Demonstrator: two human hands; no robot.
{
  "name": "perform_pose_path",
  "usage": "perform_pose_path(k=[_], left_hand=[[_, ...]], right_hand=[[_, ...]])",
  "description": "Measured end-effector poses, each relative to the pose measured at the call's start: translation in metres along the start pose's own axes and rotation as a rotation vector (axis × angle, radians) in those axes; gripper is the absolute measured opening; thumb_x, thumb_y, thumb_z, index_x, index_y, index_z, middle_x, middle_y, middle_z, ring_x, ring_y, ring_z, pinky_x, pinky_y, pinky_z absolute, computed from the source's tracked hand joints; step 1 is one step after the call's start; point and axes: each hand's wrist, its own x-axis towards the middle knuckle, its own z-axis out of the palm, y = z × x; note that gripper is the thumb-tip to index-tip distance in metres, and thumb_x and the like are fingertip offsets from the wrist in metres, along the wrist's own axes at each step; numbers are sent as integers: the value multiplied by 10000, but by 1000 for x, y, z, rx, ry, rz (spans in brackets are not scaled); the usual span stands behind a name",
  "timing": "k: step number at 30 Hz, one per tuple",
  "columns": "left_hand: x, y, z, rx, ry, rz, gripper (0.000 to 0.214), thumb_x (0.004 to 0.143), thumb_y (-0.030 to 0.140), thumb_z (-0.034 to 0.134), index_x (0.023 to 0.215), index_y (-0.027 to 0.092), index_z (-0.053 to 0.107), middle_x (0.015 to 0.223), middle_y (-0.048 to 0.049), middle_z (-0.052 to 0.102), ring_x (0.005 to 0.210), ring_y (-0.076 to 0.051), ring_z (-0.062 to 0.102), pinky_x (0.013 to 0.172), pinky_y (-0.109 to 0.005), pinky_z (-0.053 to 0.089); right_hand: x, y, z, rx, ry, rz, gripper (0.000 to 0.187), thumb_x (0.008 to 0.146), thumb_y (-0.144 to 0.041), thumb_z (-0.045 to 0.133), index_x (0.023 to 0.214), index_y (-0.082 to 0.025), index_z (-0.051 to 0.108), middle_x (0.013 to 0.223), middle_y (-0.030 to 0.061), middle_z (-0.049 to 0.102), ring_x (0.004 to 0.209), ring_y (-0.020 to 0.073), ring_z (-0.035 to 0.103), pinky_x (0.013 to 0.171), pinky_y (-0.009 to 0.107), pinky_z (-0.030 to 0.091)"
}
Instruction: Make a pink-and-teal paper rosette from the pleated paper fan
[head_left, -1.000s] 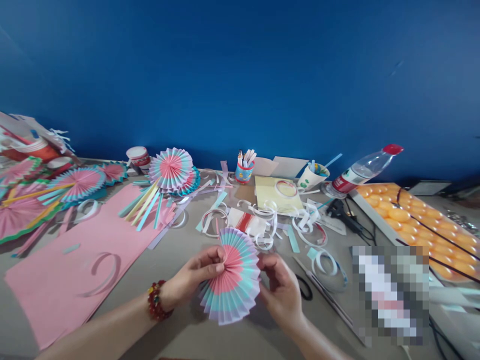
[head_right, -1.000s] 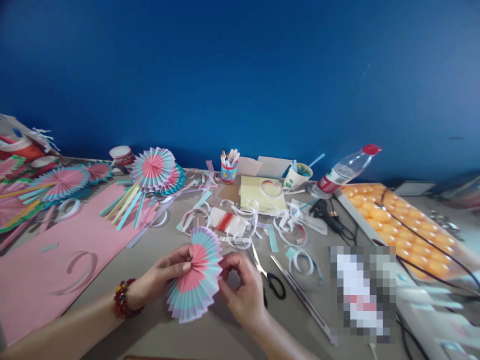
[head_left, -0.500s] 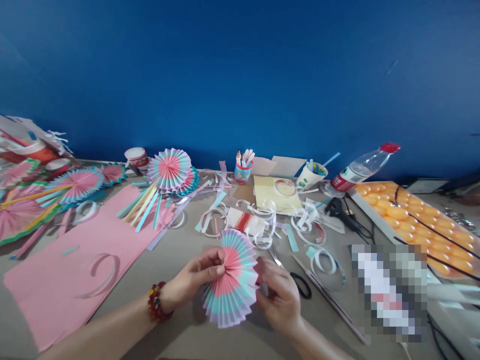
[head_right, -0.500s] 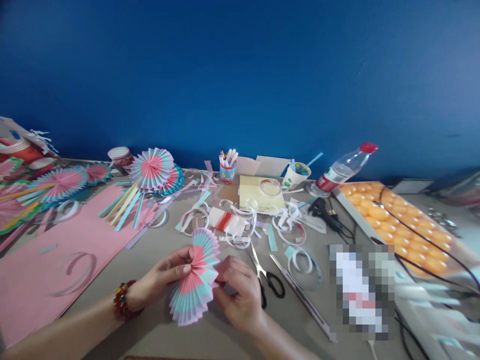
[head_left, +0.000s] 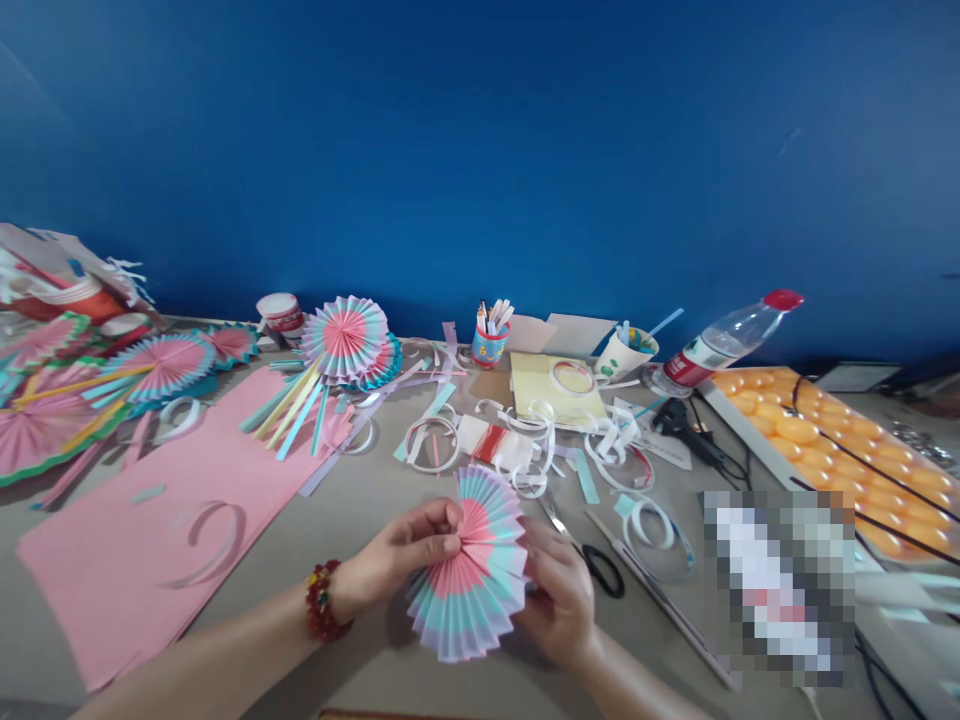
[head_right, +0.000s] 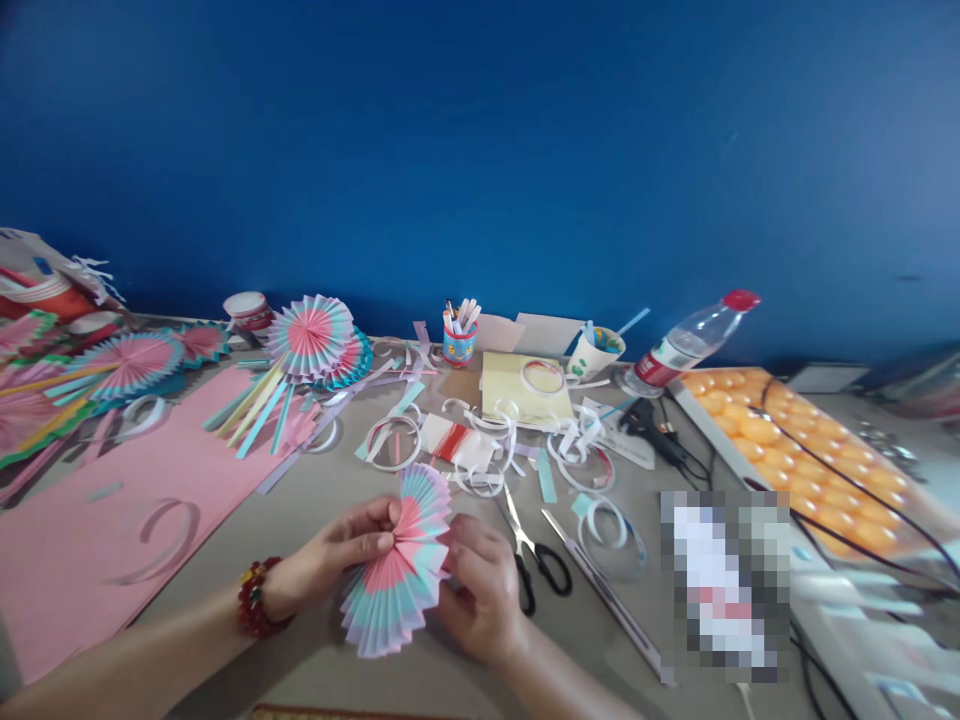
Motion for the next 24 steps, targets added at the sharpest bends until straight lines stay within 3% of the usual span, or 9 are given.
perform_pose_path(k=[4,9,16,24], left_hand=[[-1,0,0,-18,-12,-6,319,766,405,801,834,153,619,797,-7,546,716,-111,496,690,-205,389],[1,-1,-5,-44,33,-14,305,771,391,797,861,153,630,817,-13,566,730,-118,525,705,-214,412],[3,-4,-9,-1,47,5,294,795,401,774,877,154,639,831,-13,572,748,-125,536,712,-218,412],[4,-2,-10,49,15,7,279,810,388,762,900,148,653,848,-23,580,785,-134,535,748,-234,412]], right_hand=[[2,-4,-3,-8,18,-16,160,856,-129,526,880,-253,624,681,29,643,582,190,602,523,296,460],[2,-6,-7,9,110,24,248,796,-45,570,919,-252,629,596,-15,581,531,159,556,535,284,466],[0,-1,-11,-50,89,72,215,783,-41,582,877,-232,612,605,-21,582,540,141,560,540,263,470],[7,0,-17,-33,36,-56,258,789,-34,530,944,-218,623,647,13,627,555,159,579,561,287,498]])
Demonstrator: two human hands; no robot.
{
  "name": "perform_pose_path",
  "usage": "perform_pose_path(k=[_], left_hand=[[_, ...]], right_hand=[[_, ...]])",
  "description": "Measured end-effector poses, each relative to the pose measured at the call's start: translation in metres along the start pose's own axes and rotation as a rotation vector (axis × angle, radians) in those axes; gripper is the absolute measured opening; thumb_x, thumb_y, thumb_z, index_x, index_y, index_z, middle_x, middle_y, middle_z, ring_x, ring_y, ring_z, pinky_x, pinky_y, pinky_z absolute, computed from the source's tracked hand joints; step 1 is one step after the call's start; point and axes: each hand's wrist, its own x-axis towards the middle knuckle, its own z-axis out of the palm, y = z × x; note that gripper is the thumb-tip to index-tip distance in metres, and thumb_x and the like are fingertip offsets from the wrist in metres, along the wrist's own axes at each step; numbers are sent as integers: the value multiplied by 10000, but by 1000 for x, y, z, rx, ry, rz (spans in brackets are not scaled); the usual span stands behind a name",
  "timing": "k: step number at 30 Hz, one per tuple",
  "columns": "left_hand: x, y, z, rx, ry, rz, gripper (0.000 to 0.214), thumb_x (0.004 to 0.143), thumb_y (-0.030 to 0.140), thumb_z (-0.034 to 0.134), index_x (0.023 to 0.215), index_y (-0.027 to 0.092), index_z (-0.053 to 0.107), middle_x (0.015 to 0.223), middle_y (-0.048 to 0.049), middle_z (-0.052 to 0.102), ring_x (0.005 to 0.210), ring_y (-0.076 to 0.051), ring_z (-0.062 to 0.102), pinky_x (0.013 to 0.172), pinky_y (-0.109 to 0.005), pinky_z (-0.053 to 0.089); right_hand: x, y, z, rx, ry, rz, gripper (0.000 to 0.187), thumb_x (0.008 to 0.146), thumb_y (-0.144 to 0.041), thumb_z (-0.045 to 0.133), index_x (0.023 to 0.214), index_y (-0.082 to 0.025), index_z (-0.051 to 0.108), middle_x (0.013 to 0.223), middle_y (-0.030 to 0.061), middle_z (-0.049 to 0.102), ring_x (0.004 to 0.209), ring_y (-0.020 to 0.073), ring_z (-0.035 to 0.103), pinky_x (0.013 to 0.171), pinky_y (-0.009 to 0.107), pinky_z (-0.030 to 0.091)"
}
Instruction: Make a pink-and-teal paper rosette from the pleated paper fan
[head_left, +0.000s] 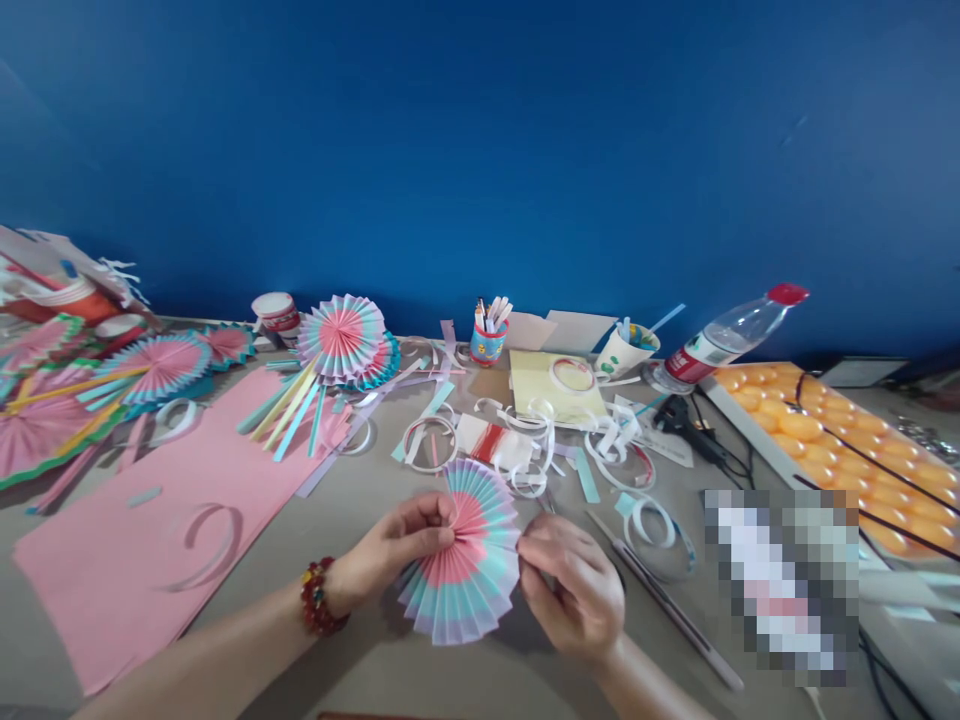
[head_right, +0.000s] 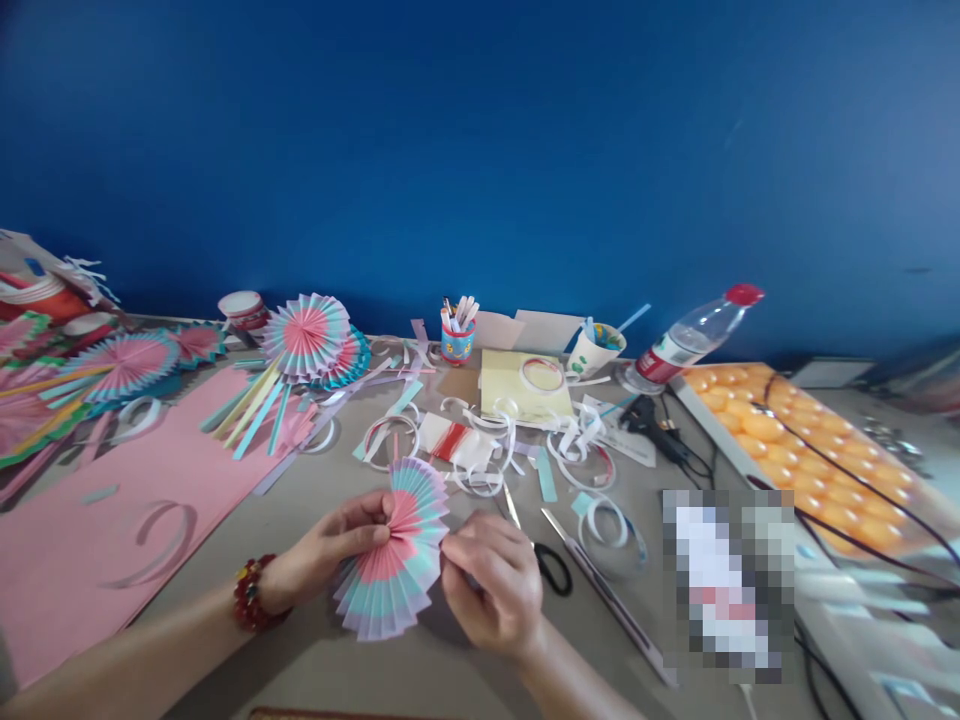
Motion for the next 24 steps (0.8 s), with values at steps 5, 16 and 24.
perform_pose_path(k=[5,16,24], left_hand=[[-1,0,1,-9,8,13,269,811,378,761,875,147,639,829,-16,567,765,-126,522,737,-230,405],[-2,-4,1,-24,-13,7,250,824,356,752,896,151,629,847,-18,562,773,-125,520,738,-226,400],[-3,-2,2,-45,7,15,281,802,380,770,866,146,629,826,-21,563,746,-124,522,719,-226,405]], right_hand=[[-3,0,3,-43,24,17,244,791,-33,559,929,-227,611,617,-5,621,569,161,602,570,277,498],[-7,-2,3,15,9,83,278,793,-44,534,957,-238,647,572,-23,581,540,155,567,548,274,482],[-10,-2,7,-19,57,94,238,786,-26,547,885,-235,607,596,-19,587,537,142,560,534,256,458]])
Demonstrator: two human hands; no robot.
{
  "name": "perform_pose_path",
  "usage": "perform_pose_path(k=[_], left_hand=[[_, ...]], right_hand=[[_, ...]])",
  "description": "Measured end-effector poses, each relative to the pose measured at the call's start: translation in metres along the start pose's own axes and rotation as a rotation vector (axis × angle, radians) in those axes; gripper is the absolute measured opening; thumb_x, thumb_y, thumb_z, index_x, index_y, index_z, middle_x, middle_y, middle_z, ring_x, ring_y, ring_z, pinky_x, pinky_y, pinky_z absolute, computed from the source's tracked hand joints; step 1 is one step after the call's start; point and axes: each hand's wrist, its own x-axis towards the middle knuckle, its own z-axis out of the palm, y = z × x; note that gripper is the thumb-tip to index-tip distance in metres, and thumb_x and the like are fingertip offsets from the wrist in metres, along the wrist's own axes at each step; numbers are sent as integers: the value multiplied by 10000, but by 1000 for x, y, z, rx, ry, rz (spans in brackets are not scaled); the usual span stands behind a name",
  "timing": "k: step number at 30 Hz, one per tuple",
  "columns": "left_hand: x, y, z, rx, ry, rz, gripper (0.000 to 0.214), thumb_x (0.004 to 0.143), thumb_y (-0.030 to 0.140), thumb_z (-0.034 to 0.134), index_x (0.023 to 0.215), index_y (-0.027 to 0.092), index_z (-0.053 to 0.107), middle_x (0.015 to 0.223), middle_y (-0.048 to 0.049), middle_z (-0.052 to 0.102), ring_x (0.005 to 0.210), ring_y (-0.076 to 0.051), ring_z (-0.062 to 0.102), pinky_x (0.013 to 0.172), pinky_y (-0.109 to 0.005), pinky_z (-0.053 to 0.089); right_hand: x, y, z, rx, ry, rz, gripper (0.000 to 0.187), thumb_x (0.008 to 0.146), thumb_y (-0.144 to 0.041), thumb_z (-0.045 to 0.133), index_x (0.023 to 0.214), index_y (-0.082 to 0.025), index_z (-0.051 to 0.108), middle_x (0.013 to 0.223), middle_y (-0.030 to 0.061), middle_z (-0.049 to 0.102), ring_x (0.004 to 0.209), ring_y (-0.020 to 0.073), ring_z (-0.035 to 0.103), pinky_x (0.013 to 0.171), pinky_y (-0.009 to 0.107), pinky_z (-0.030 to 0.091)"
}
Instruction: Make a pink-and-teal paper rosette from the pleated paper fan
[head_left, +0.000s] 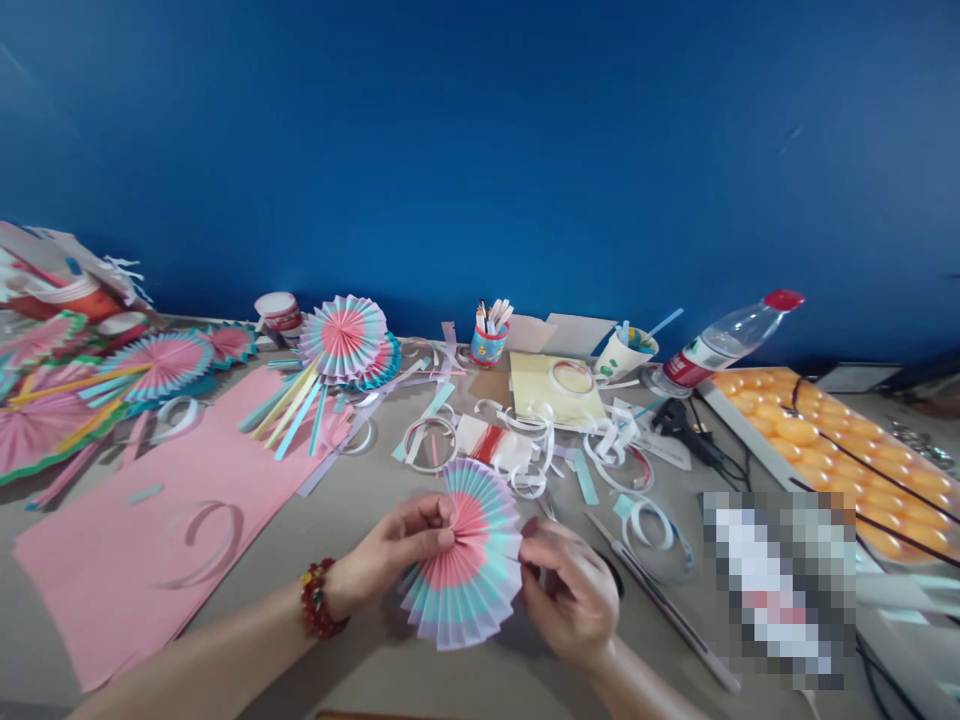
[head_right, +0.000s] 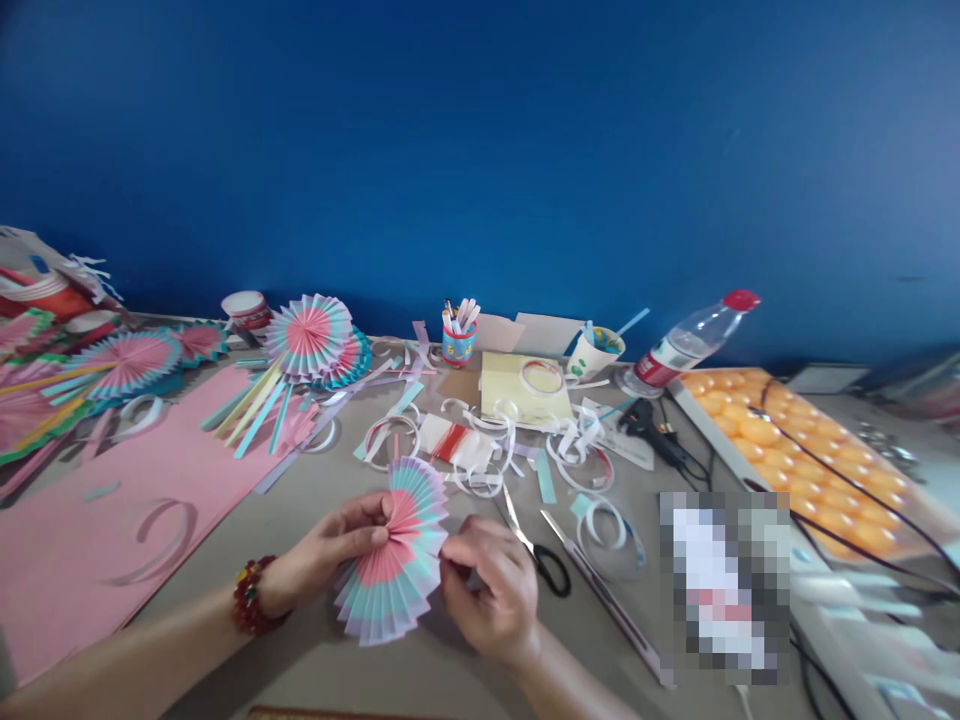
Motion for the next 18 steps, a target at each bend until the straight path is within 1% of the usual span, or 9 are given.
perform_pose_path(k=[3,7,10,13,15,18], left_hand=[[1,0,-2,9,2,14,272,809,378,764,874,146,638,840,-26,571,765,-131,530,738,-238,409],[2,-3,-5,-5,-5,34,270,799,373,776,895,156,647,872,-30,580,809,-141,539,774,-248,408],[4,-3,-8,-16,-5,48,274,786,369,790,909,164,656,887,-28,578,823,-140,535,770,-239,402],[5,-1,-10,-4,-5,76,260,777,332,804,925,171,663,889,-20,566,824,-129,524,756,-222,396],[5,0,-10,4,-22,88,271,779,310,806,971,180,666,892,-20,565,814,-123,522,738,-217,402],[6,0,-8,4,-19,118,283,798,283,792,1029,192,655,908,-23,572,819,-124,534,725,-220,423]], right_hand=[[1,1,-1,-17,-14,-9,230,794,-31,546,874,-235,613,576,-22,591,527,144,575,531,254,465],[5,6,-9,3,-70,-71,239,803,-45,544,924,-231,635,593,-11,637,552,158,627,545,256,497],[6,11,-14,-31,-49,-67,234,815,-68,548,955,-224,652,640,10,682,597,174,666,600,271,539],[5,17,-18,-77,-9,-15,202,843,-105,554,949,-226,677,693,26,713,649,192,696,648,287,561],[3,20,-19,-65,8,35,179,873,-138,555,944,-228,693,729,37,724,677,199,705,662,290,564],[-1,24,-15,54,19,190,185,937,-222,534,1008,-228,705,850,58,739,746,195,711,681,276,566]])
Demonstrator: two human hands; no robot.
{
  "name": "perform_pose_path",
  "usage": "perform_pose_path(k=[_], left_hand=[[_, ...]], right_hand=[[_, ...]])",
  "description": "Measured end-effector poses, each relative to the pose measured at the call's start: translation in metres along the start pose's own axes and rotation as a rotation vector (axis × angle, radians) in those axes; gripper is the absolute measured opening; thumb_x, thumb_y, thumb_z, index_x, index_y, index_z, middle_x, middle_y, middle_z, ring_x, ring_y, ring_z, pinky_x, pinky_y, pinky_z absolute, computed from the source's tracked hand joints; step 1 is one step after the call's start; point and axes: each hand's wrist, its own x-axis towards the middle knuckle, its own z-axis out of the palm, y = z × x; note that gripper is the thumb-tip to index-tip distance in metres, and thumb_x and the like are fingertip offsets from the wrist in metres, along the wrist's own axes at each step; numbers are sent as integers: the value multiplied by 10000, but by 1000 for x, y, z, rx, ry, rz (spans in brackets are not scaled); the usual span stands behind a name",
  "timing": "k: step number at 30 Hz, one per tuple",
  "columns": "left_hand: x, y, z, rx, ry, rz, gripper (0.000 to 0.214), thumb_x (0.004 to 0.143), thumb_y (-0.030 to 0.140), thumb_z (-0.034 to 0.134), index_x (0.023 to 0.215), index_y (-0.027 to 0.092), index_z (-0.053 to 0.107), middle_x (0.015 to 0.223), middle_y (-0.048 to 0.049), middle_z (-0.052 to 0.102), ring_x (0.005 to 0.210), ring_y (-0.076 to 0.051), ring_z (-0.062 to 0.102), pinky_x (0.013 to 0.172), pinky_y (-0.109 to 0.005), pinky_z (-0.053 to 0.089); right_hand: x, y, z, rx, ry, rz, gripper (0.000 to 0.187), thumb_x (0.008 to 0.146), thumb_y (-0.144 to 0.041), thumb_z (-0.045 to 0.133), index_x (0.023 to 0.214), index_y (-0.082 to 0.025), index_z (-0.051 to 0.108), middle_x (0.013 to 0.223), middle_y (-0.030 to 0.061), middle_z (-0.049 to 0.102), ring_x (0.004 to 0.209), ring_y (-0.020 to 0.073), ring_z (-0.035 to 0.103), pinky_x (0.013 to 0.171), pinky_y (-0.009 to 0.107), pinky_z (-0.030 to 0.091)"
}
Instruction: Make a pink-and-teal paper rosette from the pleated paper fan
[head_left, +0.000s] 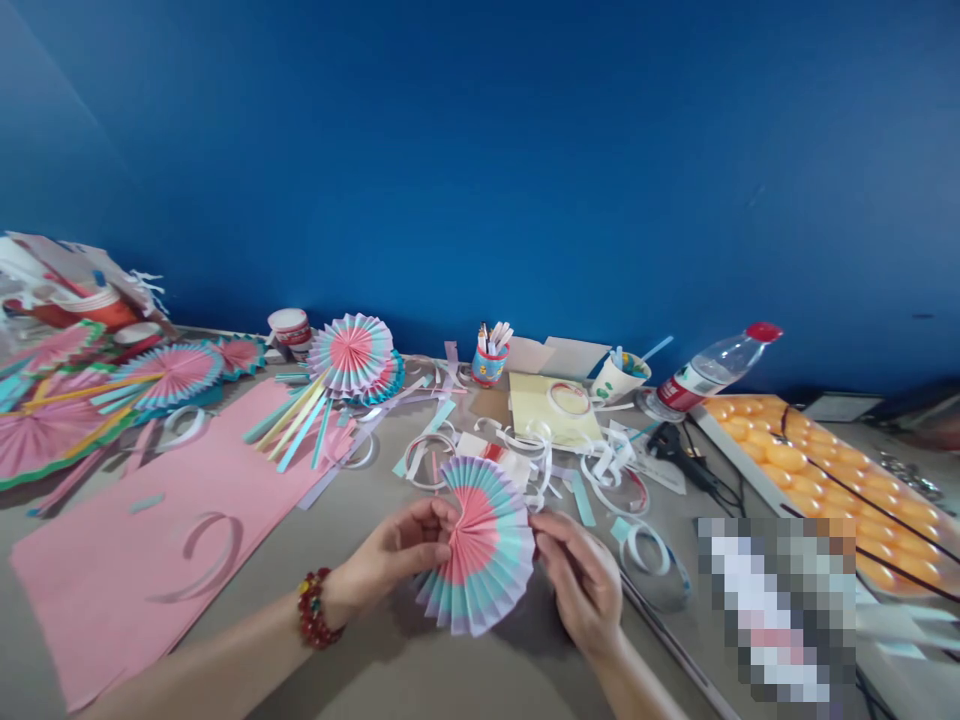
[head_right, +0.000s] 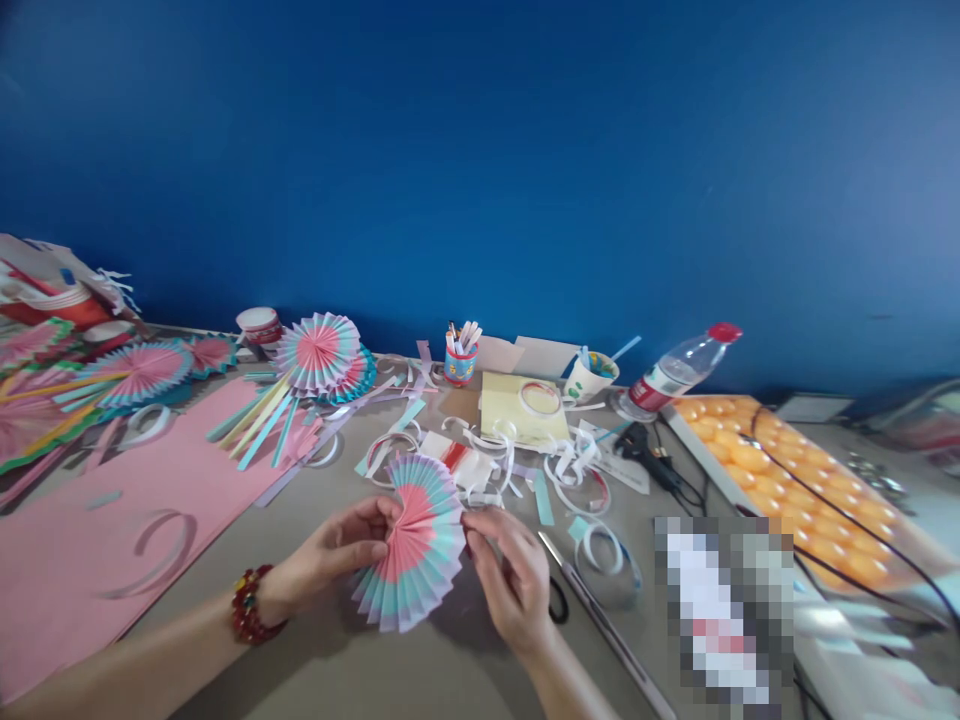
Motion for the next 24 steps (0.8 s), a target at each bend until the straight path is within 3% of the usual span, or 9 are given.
perform_pose_path(k=[4,8,12,18,24], left_hand=[[2,-3,1,3,47,57,294,816,254,777,1060,210,621,976,-32,595,902,-147,567,796,-255,458],[6,-8,-2,14,74,93,301,828,259,766,1063,218,582,1047,-46,618,994,-180,581,888,-315,458],[7,-14,-6,57,107,90,330,808,282,783,1053,213,571,1034,-47,635,981,-194,596,892,-339,462],[7,-14,-6,65,115,86,341,798,308,795,1058,197,605,1029,-54,647,981,-190,604,893,-324,463],[3,-9,-5,42,266,-35,387,764,421,809,1026,171,673,967,-58,694,873,-177,635,790,-283,493]], right_hand=[[-4,5,11,301,-87,273,423,968,-452,502,1312,-214,561,1203,125,670,1025,246,677,860,345,563],[-8,9,23,458,-231,438,660,894,-466,641,1456,-239,381,1388,140,553,1215,280,588,993,406,509],[-12,13,30,430,-251,523,698,850,-427,713,1443,-224,405,1402,142,550,1229,283,585,1017,408,499],[-9,14,28,433,-244,560,588,901,-411,656,1407,-210,434,1260,123,646,1129,258,645,975,385,525],[-8,15,28,451,-252,577,561,909,-398,645,1400,-227,437,1230,109,656,1110,248,651,945,369,533]])
